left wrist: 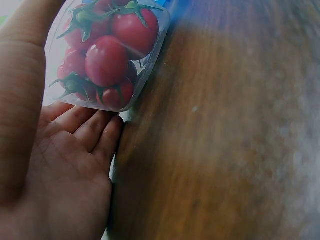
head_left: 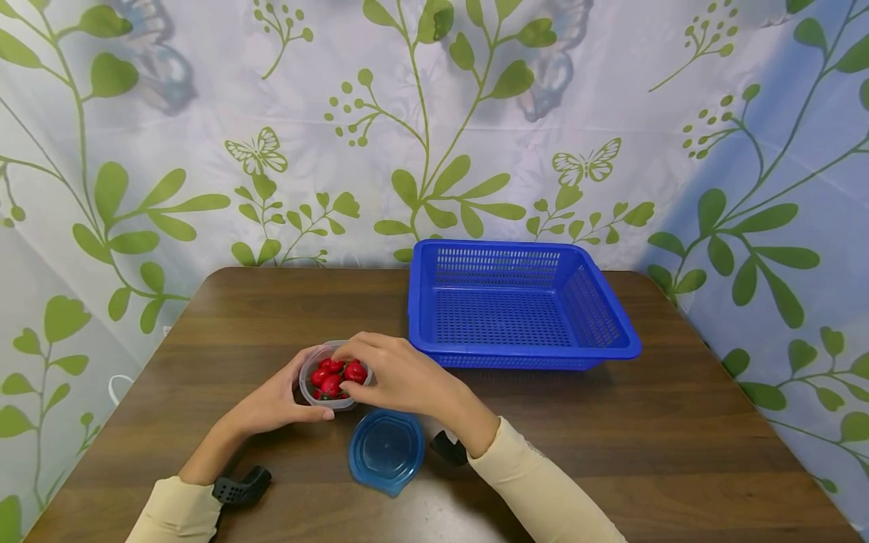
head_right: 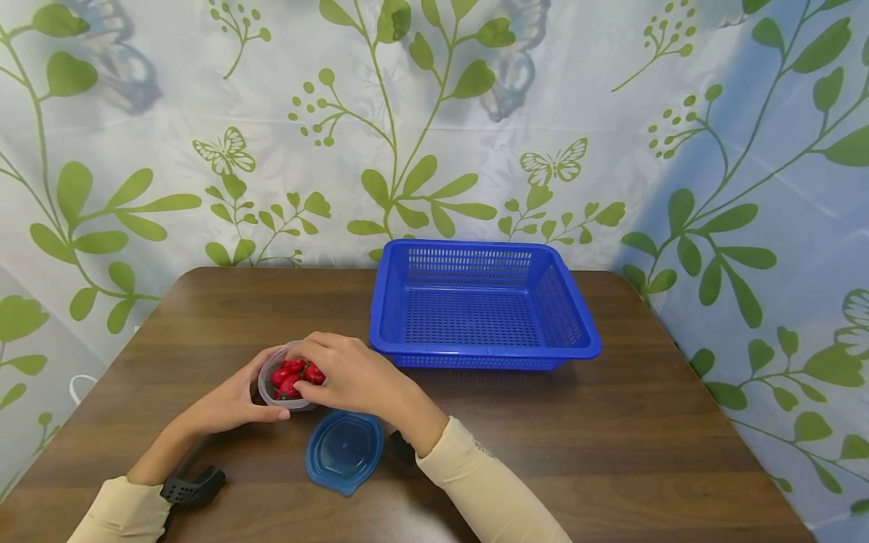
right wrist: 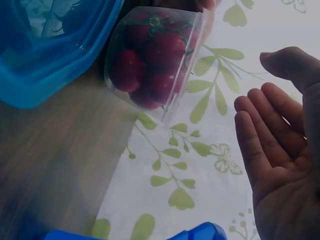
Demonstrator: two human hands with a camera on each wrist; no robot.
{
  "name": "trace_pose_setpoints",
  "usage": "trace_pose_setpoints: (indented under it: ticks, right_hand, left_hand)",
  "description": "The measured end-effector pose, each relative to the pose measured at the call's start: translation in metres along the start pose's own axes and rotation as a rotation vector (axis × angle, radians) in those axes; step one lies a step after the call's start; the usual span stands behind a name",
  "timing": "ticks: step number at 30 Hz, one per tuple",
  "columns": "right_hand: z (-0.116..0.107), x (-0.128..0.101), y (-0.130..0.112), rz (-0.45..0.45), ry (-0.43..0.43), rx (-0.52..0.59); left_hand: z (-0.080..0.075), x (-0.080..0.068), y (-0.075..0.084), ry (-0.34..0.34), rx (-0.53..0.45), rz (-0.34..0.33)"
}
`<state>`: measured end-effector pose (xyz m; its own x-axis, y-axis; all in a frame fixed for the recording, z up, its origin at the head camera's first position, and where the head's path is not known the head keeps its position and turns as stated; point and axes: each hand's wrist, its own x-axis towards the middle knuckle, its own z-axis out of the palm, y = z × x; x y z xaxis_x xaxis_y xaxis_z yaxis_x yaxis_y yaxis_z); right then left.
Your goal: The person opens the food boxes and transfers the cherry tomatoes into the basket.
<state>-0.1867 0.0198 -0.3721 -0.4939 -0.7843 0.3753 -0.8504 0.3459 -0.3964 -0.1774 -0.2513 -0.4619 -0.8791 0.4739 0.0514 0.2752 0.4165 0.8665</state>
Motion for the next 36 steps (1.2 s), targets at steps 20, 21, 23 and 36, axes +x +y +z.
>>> trace_pose_setpoints:
  ticks: [20,21,23,36]
  right_hand:
    - [0.025,0.012,0.008,0.081,-0.111,-0.069]
    - [0.026,0.013,0.009,0.082,-0.113,-0.073]
    - [0.027,0.014,0.009,0.086,-0.119,-0.077]
    - [0.026,0.026,0.008,0.131,-0.224,-0.096]
  left_hand:
    - [-0.001,-0.001,0.002,0.000,0.022,-0.007]
    - [-0.001,-0.001,0.002,0.002,0.025,-0.010]
    - [0.000,-0.002,0.002,0.003,0.030,-0.011]
    - [0.000,-0.001,0.001,0.010,0.038,-0.007]
